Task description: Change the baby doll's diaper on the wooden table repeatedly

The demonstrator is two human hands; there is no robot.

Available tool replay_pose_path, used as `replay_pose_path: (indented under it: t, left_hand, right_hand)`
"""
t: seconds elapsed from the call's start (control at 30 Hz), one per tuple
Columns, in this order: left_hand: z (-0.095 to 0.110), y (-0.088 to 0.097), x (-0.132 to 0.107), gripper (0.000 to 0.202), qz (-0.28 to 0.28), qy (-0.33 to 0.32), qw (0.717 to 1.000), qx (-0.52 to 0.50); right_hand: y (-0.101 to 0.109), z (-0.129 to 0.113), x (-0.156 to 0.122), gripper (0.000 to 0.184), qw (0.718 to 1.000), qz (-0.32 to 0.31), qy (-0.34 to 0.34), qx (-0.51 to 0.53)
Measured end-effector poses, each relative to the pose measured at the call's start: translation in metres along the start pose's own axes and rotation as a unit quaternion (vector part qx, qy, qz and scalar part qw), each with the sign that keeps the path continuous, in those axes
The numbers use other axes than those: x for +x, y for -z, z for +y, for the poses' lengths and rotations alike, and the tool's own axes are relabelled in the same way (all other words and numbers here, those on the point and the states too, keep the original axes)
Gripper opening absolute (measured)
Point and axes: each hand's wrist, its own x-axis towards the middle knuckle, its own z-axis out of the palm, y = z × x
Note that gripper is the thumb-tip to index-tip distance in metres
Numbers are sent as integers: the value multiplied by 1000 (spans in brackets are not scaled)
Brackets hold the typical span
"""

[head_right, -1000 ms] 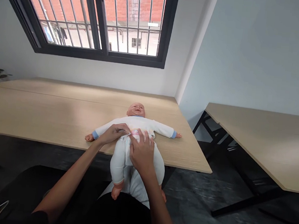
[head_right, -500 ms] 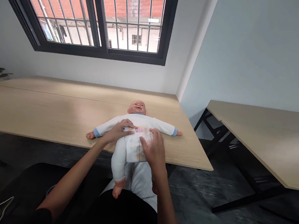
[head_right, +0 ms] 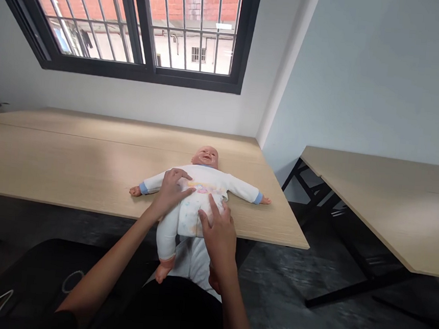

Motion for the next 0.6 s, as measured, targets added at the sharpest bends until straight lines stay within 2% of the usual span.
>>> replay_pose_path:
  t: [0.07, 0.2, 0.33, 0.47, 0.6]
  left_hand:
    - [11, 0, -7, 6, -3, -23, 999, 47]
    - [23, 0, -24, 23, -24, -85, 989, 115]
    - [20, 0, -40, 31, -31, -145, 982, 114]
    - [13, 0, -53, 39, -56, -151, 981, 111]
    - [10, 0, -56, 44, -84, -133, 982, 104]
  right_hand:
    - [0, -2, -3, 50, 999, 2, 27, -40]
    - [0, -9, -6, 48, 992, -7, 50, -118]
    - [-1, -17, -7, 48, 981, -16, 47, -187]
    - [-2, -24, -9, 49, 972, -22, 42, -230]
    - [-4, -24, -12, 49, 975, -15, 39, -220]
